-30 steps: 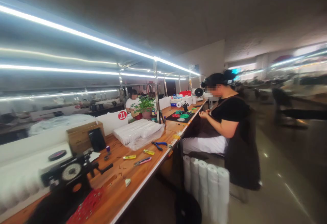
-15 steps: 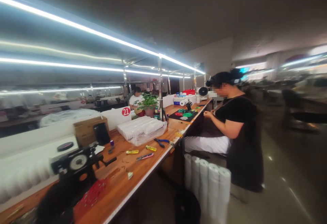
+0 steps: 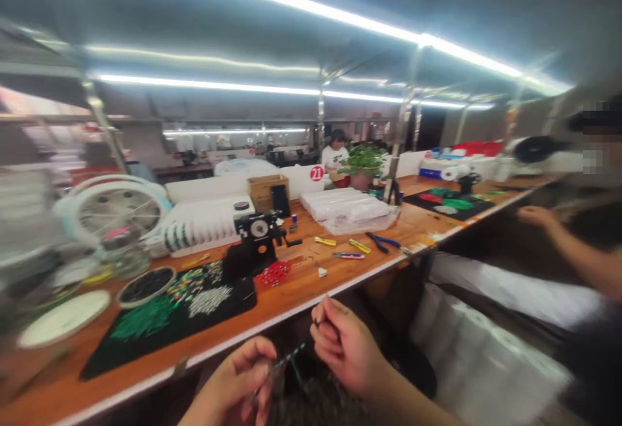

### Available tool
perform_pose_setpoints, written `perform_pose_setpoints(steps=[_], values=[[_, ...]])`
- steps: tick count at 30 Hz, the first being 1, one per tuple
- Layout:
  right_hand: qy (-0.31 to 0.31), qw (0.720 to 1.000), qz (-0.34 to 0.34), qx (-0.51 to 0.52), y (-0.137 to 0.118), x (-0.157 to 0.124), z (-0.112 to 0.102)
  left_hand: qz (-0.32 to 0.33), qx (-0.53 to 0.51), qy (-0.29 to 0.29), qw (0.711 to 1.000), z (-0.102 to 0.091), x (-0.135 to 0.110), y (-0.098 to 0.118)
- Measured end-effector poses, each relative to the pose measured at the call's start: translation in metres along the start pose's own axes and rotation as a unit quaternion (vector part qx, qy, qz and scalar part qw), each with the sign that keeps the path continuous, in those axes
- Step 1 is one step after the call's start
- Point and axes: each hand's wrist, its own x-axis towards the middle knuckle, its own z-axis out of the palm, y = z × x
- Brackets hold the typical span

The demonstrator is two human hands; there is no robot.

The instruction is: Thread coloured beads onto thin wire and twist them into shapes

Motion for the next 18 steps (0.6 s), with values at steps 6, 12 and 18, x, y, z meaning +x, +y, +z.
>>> perform_pose_setpoints(steps=[6, 12, 18], values=[[-0.017, 0.998, 0.055, 0.015, 0.009, -0.011, -0.002, 0.062, -0.200, -0.071, 0.975, -0.010, -0.015, -0.002], [-0.014, 0.994, 0.108, -0.008, 0.027, -0.021, -0.004, 0.091, -0.213, 0.050, 0.972, -0.019, -0.028, -0.011], [0.012, 0.968, 0.141, -0.209, 0.031, -0.024, -0.001, 0.151, 0.036, 0.145, 0.977, -0.010, -0.031, -0.019]])
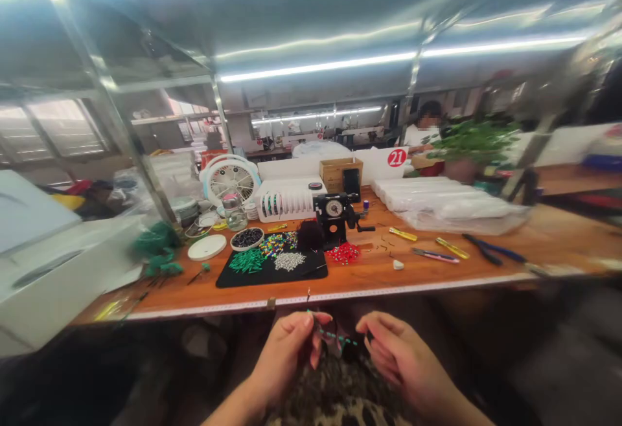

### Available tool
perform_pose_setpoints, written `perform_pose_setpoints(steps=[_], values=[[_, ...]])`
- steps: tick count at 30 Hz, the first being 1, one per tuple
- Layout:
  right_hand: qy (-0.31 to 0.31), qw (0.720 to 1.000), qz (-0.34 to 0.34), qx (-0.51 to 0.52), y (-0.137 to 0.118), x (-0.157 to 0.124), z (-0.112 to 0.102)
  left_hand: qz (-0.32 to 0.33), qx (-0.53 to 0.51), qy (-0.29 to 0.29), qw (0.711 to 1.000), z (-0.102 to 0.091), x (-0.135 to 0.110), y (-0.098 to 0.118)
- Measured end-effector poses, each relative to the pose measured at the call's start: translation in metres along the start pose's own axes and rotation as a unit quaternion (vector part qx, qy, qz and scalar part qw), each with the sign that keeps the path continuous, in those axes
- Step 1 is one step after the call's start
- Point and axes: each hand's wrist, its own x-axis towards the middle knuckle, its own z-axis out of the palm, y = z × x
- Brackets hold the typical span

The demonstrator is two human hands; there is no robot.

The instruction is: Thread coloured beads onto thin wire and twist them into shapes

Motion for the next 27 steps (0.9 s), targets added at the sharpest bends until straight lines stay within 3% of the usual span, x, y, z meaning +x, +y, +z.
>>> perform_pose_setpoints(steps=[3, 6, 13, 17, 27], values=[[-0.052, 0.985, -0.003, -0.162, -0.005, 0.001, 0.008, 0.012, 0.073, 0.014, 0.997, 0.004, -0.003, -0.003], [-0.115, 0.965, -0.007, -0.236, -0.005, 0.004, 0.015, -0.014, 0.040, 0.037, 0.998, 0.007, -0.004, -0.005], [-0.087, 0.976, 0.033, -0.198, 0.007, 0.007, 0.014, -0.007, 0.031, 0.099, 0.995, 0.007, -0.003, -0.009], [-0.072, 0.967, 0.049, -0.241, 0.006, 0.007, 0.014, 0.021, 0.065, 0.115, 0.991, 0.005, -0.005, -0.012], [-0.066, 0.954, 0.052, -0.288, 0.011, 0.008, 0.010, 0.075, 0.162, 0.099, 0.979, 0.002, -0.008, -0.012]])
